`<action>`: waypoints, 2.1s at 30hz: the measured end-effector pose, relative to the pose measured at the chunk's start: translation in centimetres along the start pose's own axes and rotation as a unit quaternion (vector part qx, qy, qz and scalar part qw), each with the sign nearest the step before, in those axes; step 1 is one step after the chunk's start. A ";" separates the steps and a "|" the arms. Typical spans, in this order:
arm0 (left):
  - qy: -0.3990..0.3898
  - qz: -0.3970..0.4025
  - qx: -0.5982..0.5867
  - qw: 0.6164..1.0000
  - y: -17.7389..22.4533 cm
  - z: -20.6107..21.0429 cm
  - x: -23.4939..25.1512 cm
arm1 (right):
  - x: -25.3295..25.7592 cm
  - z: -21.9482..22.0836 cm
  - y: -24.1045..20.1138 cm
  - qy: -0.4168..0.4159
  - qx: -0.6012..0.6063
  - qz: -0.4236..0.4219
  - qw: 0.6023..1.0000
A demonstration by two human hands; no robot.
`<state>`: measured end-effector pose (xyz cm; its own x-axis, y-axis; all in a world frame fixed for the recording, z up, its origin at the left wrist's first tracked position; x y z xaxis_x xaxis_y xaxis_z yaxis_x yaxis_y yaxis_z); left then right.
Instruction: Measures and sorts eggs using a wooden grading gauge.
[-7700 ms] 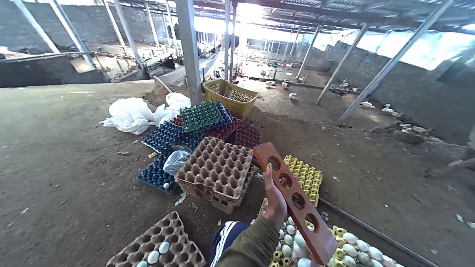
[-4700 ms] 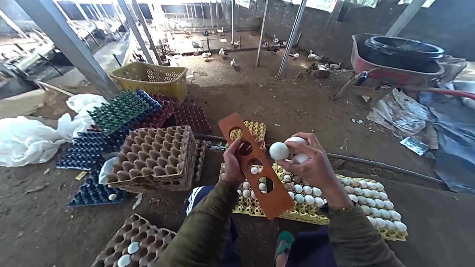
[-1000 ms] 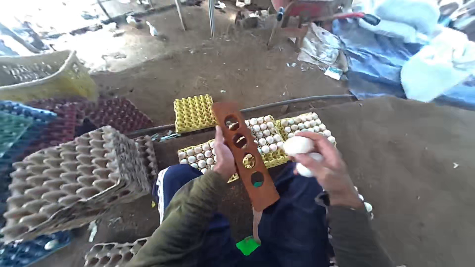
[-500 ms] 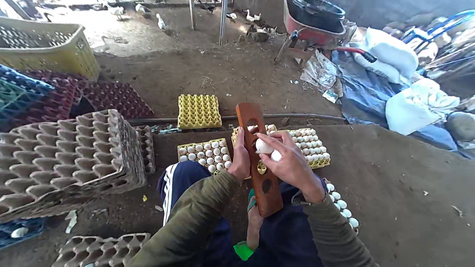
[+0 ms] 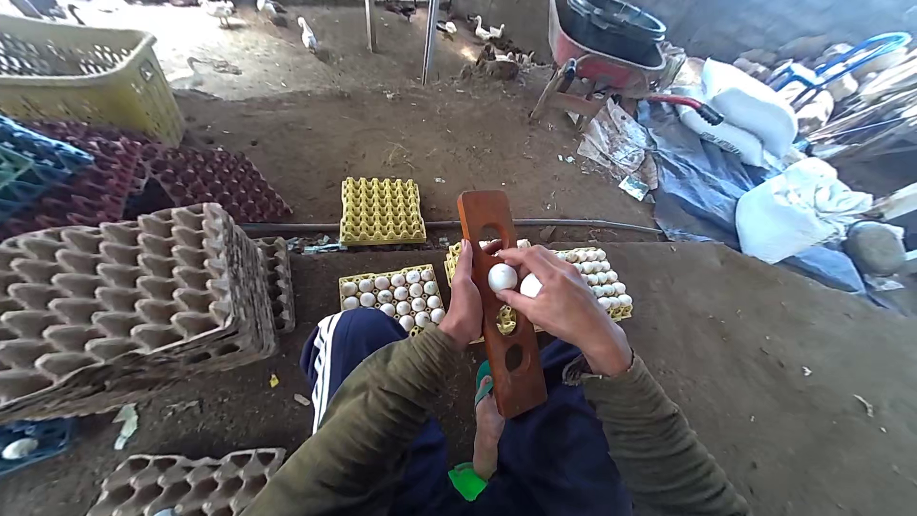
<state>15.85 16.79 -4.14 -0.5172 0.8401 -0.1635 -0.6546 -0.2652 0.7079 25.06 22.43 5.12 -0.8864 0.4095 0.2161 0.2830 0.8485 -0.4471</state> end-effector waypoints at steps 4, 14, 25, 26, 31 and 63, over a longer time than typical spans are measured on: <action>-0.009 -0.007 -0.030 0.999 -0.3 -0.4 0.1 | -0.4 0.3 0.6 0.031 0.008 -0.025 0.999; -0.028 -0.008 -0.042 0.999 0.0 -0.4 0.2 | -1.1 -0.8 2.8 0.044 0.097 0.063 0.992; -0.072 -0.029 -0.008 0.997 -0.4 -0.3 0.7 | -0.6 0.1 2.3 0.015 -0.003 0.040 0.999; -0.073 -0.031 -0.008 0.997 -0.5 -0.3 0.7 | -1.0 -0.1 2.4 0.027 0.022 0.033 0.999; -0.045 -0.021 -0.024 0.998 -0.1 -0.6 0.9 | -3.8 -0.5 2.2 0.010 0.104 0.029 0.994; -0.106 0.121 0.111 0.981 2.8 -3.6 2.5 | -15.2 1.7 8.4 0.068 0.870 0.007 0.489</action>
<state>10.72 16.42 -5.05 -0.5005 0.8514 0.1569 -0.3789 -0.3783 0.8446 40.27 22.71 -3.42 -0.8225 0.5307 0.2048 -0.5562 -0.6749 -0.4850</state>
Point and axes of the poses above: each hand's wrist, its own x-axis towards the middle knuckle, its own z-axis out of the palm, y = z × x, the point moved 5 cm from there along x, towards the middle knuckle, and after that the axes turned 2 degrees about z, right-handed, at the moved point
